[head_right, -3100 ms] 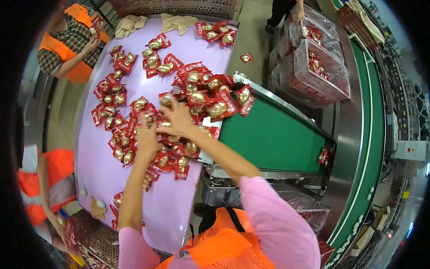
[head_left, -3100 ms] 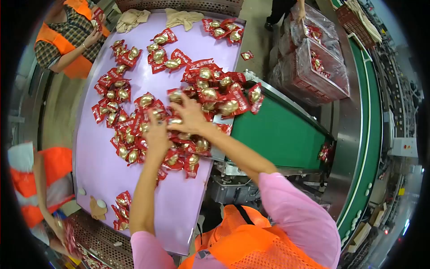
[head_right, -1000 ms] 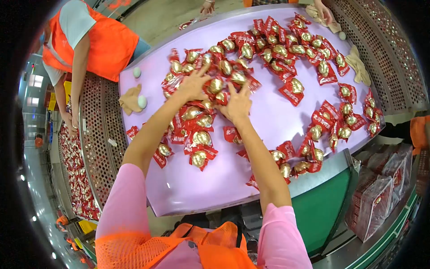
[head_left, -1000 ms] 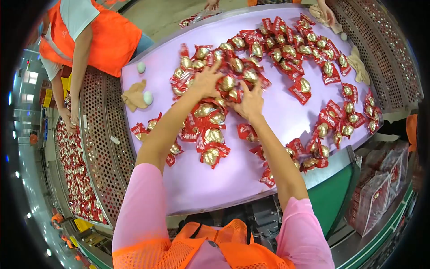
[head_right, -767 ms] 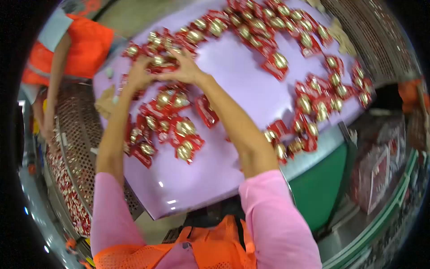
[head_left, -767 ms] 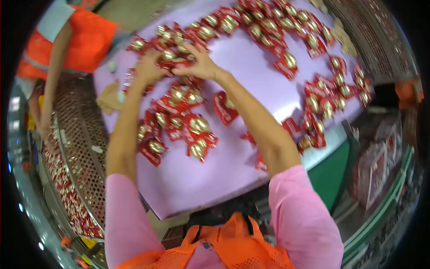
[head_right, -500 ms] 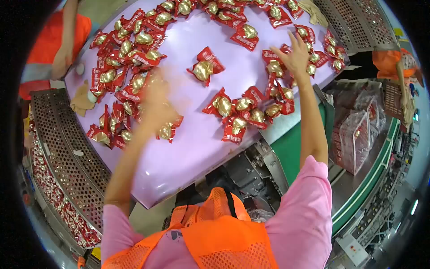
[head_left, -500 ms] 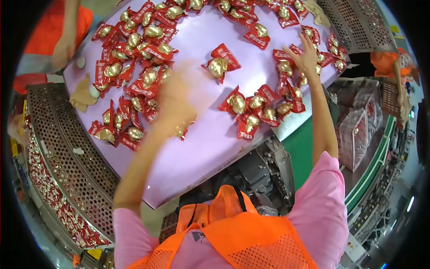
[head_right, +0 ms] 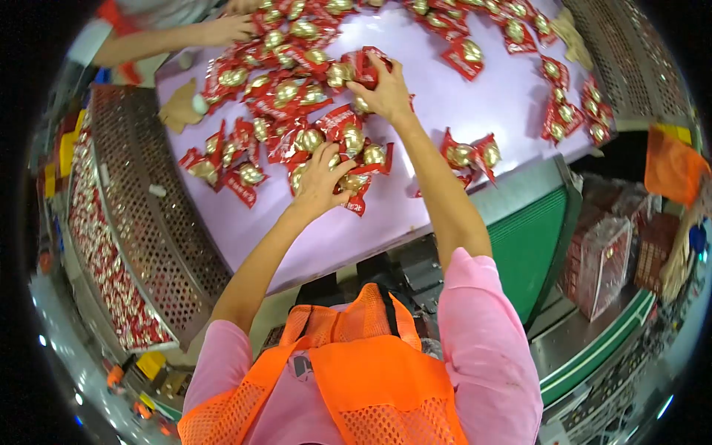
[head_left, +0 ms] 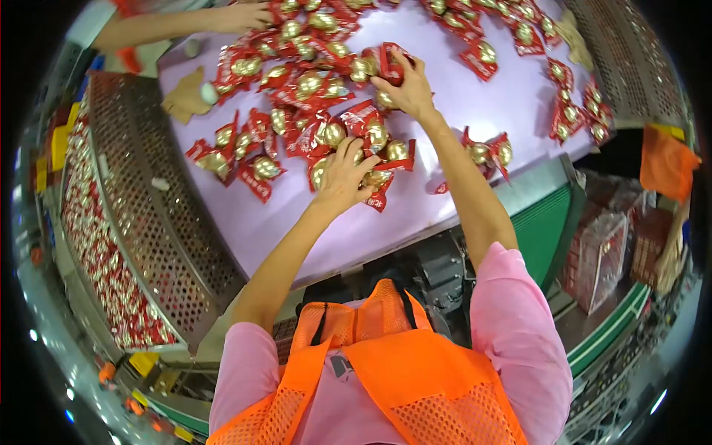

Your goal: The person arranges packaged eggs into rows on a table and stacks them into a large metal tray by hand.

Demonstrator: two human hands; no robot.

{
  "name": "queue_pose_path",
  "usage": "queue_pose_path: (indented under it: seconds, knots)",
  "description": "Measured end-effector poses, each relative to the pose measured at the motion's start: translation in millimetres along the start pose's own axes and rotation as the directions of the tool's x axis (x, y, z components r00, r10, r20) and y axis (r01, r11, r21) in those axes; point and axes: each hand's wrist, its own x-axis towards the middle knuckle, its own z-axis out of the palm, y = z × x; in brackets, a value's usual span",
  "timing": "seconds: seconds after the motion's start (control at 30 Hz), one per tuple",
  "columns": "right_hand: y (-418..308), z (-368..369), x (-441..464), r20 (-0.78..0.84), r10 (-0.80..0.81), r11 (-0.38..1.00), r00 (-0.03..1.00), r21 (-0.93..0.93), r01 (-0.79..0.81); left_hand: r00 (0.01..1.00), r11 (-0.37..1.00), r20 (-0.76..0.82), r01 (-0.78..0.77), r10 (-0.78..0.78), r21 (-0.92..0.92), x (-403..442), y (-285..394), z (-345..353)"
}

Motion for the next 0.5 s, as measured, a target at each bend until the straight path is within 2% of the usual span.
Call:
queue_pose_path:
  seconds: [0.07,0.13,0.2,0.23,0.27,0.3,0.33,0.4,0.47,0.5]
  knots:
    - [-33,44,22,0.020,-0.066,0.992,0.998,-0.107,0.067,0.995,0.991,0.002,0.097,-0.098,0.091,-25,-5,-25]
    - [-53,67,38,0.006,-0.135,0.991,0.991,0.017,0.135,0.983,0.976,0.019,0.180,-0.183,0.120,-53,-13,-38]
    - [-75,58,37,-0.100,-0.233,0.963,0.967,-0.163,0.215,0.965,0.962,0.010,0.259,-0.261,0.087,-81,-18,-48]
    - [-88,37,30,-0.208,-0.400,0.903,0.893,-0.258,0.345,0.959,0.955,-0.009,0.284,-0.284,0.091,-94,-19,-51]
    - [-100,20,15,-0.321,-0.497,0.864,0.806,-0.266,0.427,0.951,0.947,-0.034,0.309,-0.307,0.091,-103,-22,-52]
    - [-120,3,-19,-0.162,-0.332,0.936,0.929,-0.175,0.304,0.954,0.948,-0.052,0.298,-0.294,0.110,-110,-23,-52]
    - [-138,-10,-54,0.022,-0.155,0.981,0.988,-0.115,0.156,0.957,0.951,-0.068,0.287,-0.281,0.114,-118,-22,-52]
    - [-155,1,-98,0.336,0.094,0.931,0.937,-0.364,0.037,0.963,0.957,-0.106,0.262,-0.249,0.127,-128,-21,-50]
    - [-134,46,-132,0.253,0.018,0.949,0.967,-0.310,0.064,0.961,0.957,-0.126,0.261,-0.245,0.124,-140,-20,-49]
    - [-126,62,-140,0.224,0.038,0.966,0.974,-0.257,0.021,0.961,0.956,-0.136,0.258,-0.240,0.137,-148,-21,-48]
